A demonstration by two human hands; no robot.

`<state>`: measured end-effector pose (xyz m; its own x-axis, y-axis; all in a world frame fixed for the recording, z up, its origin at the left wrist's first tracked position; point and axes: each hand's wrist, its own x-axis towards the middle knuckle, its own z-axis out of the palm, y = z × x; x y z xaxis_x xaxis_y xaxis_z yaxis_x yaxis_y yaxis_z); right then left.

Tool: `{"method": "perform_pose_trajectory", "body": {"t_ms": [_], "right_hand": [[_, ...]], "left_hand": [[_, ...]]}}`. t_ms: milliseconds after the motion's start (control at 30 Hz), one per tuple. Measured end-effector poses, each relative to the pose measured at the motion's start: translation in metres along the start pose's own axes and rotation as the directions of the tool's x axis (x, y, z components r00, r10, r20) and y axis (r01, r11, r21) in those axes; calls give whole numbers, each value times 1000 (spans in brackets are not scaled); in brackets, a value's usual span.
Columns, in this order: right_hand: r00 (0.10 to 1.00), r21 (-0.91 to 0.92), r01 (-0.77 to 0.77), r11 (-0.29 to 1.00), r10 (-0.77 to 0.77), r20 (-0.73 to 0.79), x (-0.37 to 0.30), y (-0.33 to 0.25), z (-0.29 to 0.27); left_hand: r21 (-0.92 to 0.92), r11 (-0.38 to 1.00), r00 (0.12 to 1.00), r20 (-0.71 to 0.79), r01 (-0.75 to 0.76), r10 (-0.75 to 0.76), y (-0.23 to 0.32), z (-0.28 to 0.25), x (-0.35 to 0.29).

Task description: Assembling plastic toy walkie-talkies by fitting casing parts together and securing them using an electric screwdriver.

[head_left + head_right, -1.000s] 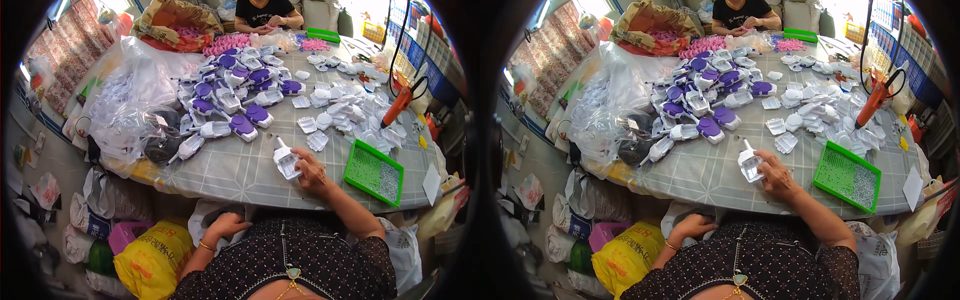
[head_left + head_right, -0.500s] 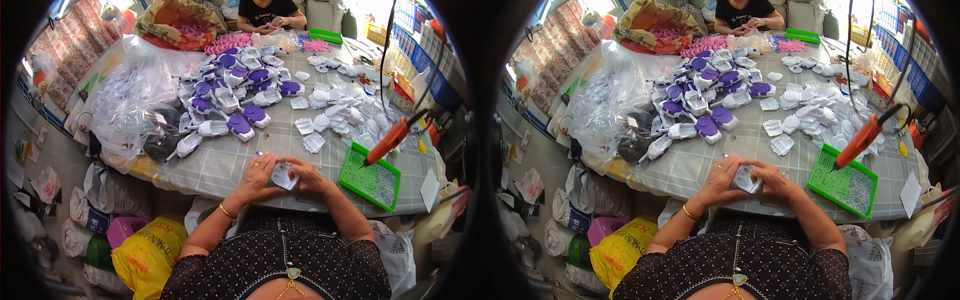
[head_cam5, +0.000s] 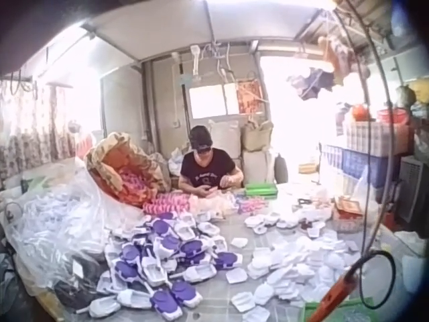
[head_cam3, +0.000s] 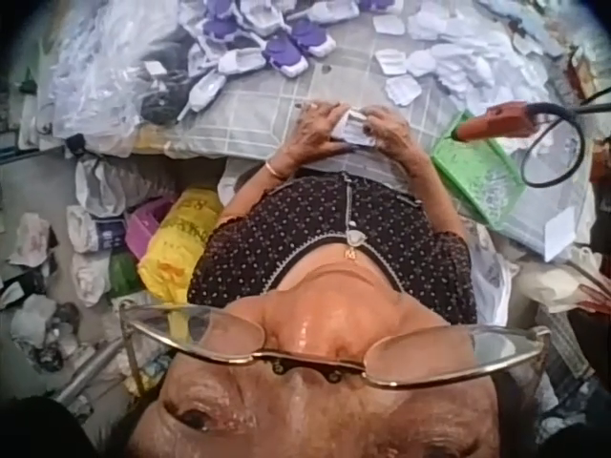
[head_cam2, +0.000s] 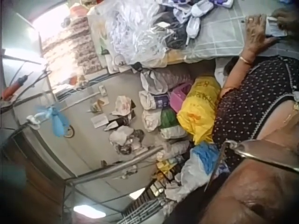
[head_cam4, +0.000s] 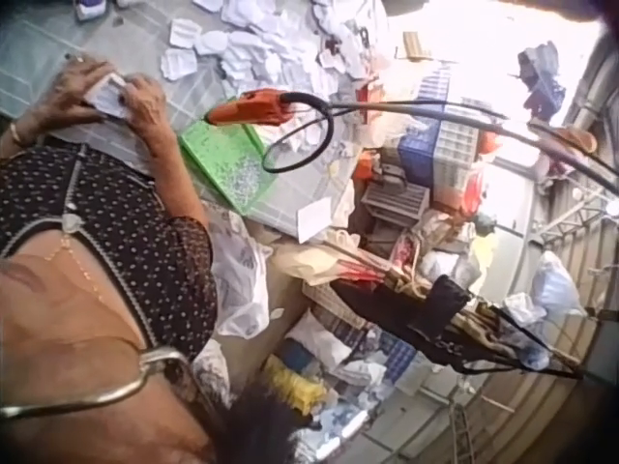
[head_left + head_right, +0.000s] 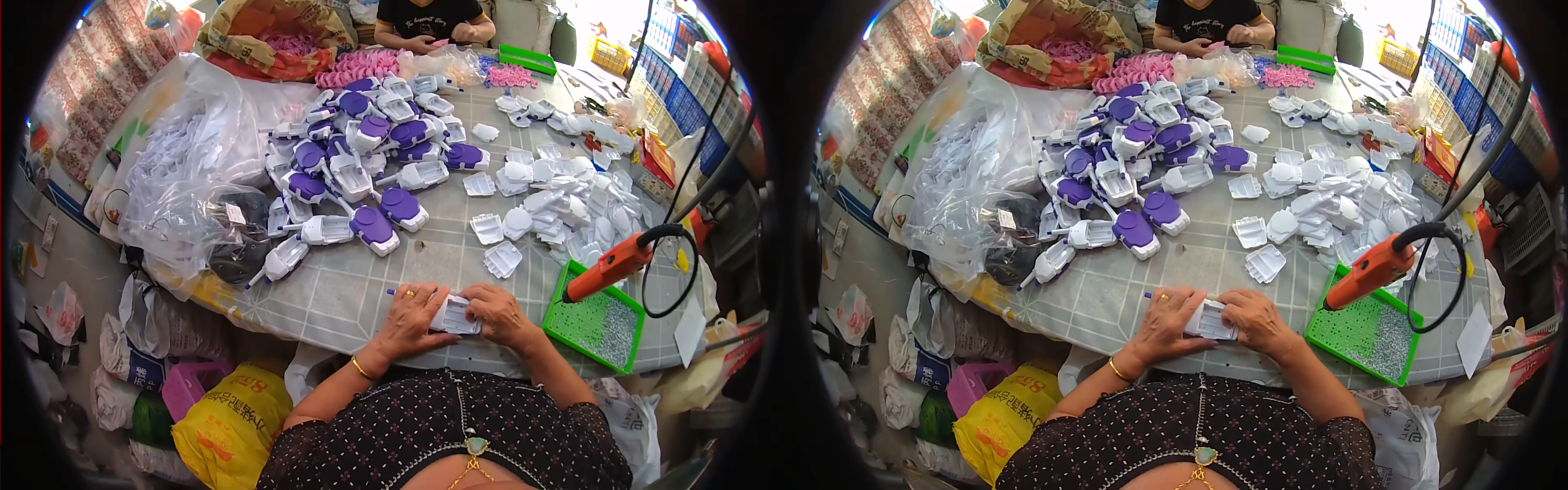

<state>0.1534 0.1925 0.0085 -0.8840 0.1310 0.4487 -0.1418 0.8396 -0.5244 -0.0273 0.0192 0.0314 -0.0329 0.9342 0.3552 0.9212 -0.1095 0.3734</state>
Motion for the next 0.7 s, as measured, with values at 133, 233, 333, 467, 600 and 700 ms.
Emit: {"method": "perform_pose_trajectory", "body": {"t_ms": [133,233,333,467,600,700], "right_hand": [[1000,10,8,1000,-8,11,4,-3,-6],[1000,-8,-1,1000,1,20,2,-2,-6],[995,-22,-83,996,84,60,6,-9,-11],[994,-89,-66,994,58,-87,6,-15,-11],[894,-48,-59,997,32,-447,-1,-33,-55],[621,-223,-188,957,-60,-781,-34,-18,-103]], "left_hand": [[6,998,998,-6,-57,57,-2,-1,3],[-23,997,997,-5,-80,80,0,-3,6],[-36,997,997,-37,-63,62,-1,-3,6],[-50,998,998,-59,-29,26,0,-4,1],[-66,997,997,-68,-37,33,-4,1,-3],[-59,997,996,-76,-43,39,-7,0,-1]]}}
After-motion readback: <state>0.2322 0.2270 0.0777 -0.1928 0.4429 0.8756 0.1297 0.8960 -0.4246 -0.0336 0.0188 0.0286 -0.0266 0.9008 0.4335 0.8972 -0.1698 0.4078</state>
